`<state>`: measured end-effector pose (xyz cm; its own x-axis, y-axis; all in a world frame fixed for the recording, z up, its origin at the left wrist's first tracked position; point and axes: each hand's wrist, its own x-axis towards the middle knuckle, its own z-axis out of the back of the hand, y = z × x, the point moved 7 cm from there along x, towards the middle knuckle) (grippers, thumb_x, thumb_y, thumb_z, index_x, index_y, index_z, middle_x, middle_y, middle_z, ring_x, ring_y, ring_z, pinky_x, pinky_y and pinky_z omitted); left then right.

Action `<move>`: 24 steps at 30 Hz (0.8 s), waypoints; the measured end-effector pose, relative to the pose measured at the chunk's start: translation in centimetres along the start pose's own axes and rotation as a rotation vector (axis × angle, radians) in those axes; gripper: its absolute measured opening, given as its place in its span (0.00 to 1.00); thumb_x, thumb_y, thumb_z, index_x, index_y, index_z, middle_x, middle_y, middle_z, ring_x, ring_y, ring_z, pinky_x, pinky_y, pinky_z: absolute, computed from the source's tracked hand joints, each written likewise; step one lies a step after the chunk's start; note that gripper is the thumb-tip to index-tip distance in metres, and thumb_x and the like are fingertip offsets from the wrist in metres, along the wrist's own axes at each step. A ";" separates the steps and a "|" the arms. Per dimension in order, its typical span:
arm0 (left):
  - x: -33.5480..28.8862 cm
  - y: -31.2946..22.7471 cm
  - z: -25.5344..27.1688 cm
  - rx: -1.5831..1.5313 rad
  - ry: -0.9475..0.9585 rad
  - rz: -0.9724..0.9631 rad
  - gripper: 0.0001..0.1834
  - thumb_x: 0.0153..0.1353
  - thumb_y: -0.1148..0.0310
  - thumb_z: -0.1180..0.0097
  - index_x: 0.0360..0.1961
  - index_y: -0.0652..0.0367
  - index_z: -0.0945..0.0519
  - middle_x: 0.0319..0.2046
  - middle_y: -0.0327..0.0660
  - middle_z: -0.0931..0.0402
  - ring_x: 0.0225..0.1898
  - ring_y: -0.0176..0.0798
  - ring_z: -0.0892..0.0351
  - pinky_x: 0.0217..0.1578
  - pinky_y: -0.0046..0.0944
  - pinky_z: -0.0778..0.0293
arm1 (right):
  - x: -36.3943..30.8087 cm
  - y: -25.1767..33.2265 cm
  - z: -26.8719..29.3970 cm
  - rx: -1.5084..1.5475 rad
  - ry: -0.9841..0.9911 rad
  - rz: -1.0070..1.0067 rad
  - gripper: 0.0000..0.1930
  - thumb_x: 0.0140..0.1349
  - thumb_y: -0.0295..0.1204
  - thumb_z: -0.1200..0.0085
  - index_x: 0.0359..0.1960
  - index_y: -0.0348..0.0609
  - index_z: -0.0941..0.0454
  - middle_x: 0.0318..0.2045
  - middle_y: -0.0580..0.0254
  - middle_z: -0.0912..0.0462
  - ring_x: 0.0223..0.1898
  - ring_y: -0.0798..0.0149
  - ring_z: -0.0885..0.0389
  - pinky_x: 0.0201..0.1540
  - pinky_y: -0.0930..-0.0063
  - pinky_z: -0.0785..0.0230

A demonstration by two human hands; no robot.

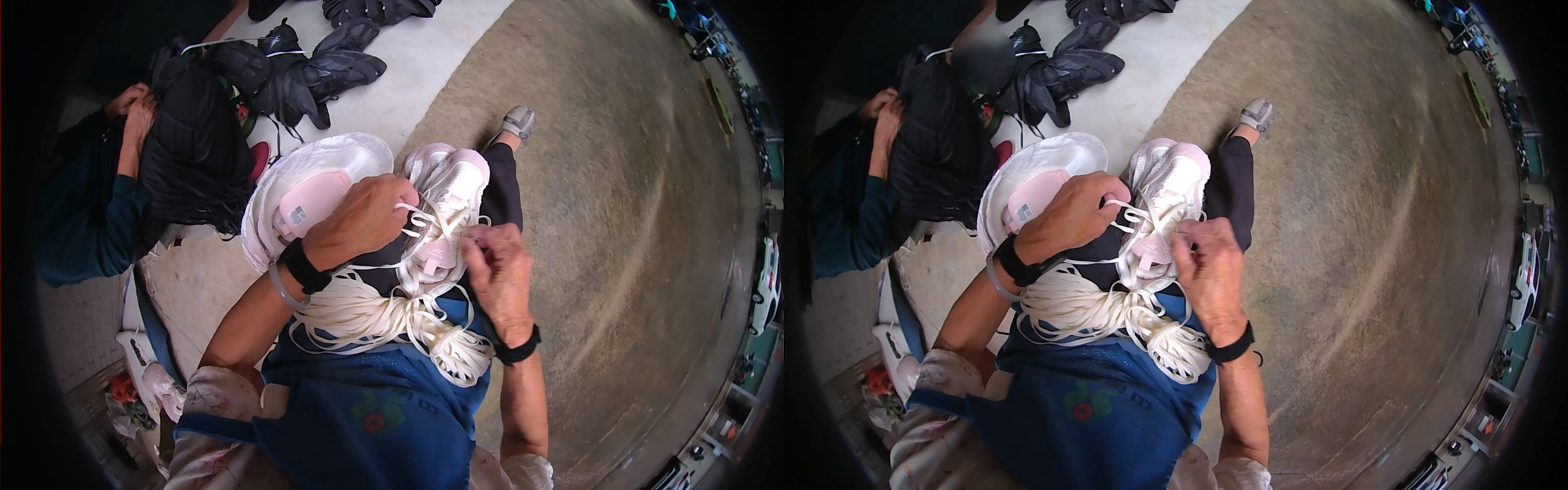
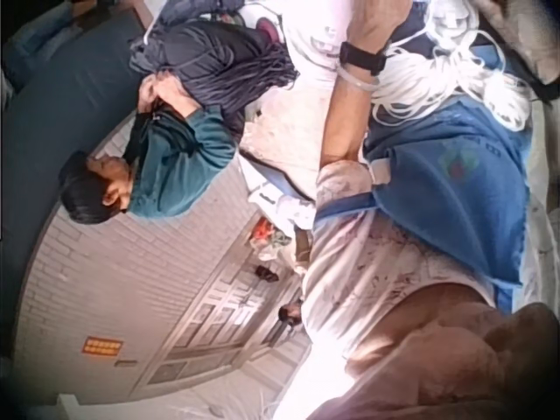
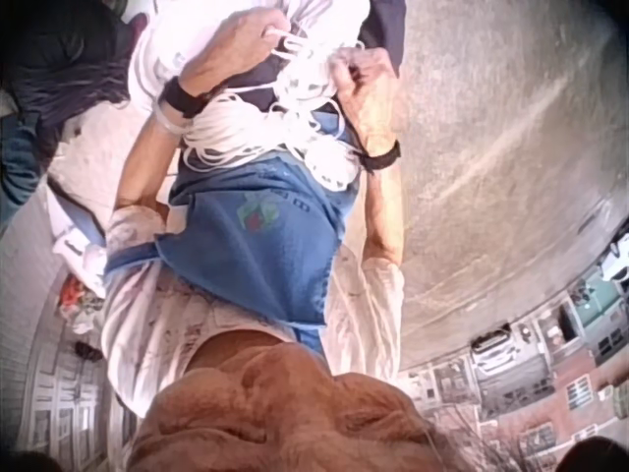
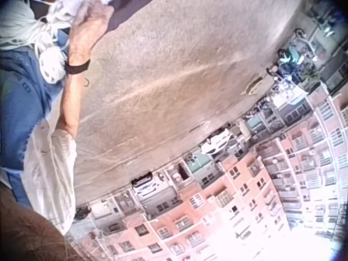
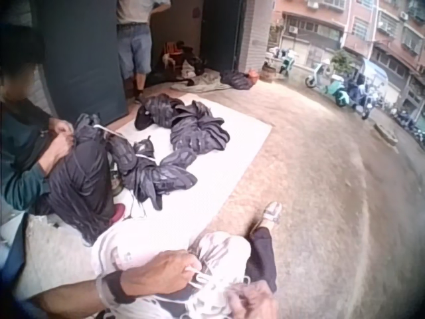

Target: The recorder is threading white laces through the eyelets of pink and white sneakers.

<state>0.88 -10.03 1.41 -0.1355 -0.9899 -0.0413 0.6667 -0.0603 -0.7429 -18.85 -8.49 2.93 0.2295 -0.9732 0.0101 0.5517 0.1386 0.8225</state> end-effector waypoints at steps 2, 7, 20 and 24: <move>0.0 -0.7 0.1 -0.015 0.042 0.008 0.06 0.53 0.75 0.45 0.32 0.66 0.22 0.28 0.48 0.22 0.30 0.47 0.21 0.33 0.40 0.27 | -0.1 0.5 -1.3 -0.089 0.019 0.021 0.07 0.56 0.24 0.41 0.36 0.36 0.20 0.27 0.58 0.24 0.24 0.63 0.25 0.27 0.72 0.31; -0.1 -0.7 0.6 0.067 0.084 -0.048 0.06 0.53 0.74 0.44 0.32 0.64 0.21 0.27 0.47 0.24 0.30 0.48 0.22 0.33 0.40 0.27 | -0.2 -0.4 -2.2 -0.189 -0.003 0.101 0.09 0.54 0.23 0.42 0.37 0.38 0.20 0.27 0.54 0.25 0.22 0.57 0.24 0.26 0.70 0.31; -0.3 -1.1 -2.4 0.045 0.130 -0.130 0.06 0.52 0.76 0.43 0.33 0.60 0.23 0.33 0.48 0.27 0.37 0.55 0.26 0.38 0.48 0.29 | 0.7 0.3 -3.2 -0.240 -0.034 0.011 0.10 0.54 0.32 0.38 0.34 0.40 0.20 0.25 0.55 0.24 0.24 0.52 0.22 0.28 0.63 0.30; -0.1 -0.4 -2.8 0.016 0.143 -0.082 0.05 0.52 0.76 0.43 0.31 0.61 0.24 0.33 0.49 0.27 0.36 0.55 0.26 0.37 0.48 0.29 | 0.9 -0.3 -3.4 -0.114 -0.066 0.034 0.07 0.55 0.27 0.42 0.33 0.38 0.22 0.26 0.54 0.24 0.23 0.53 0.22 0.27 0.63 0.30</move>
<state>-1.36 -9.54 -0.17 -0.2919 -0.9534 -0.0767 0.6606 -0.1430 -0.7370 -16.08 -8.75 0.78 0.1984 -0.9771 0.0774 0.6327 0.1880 0.7512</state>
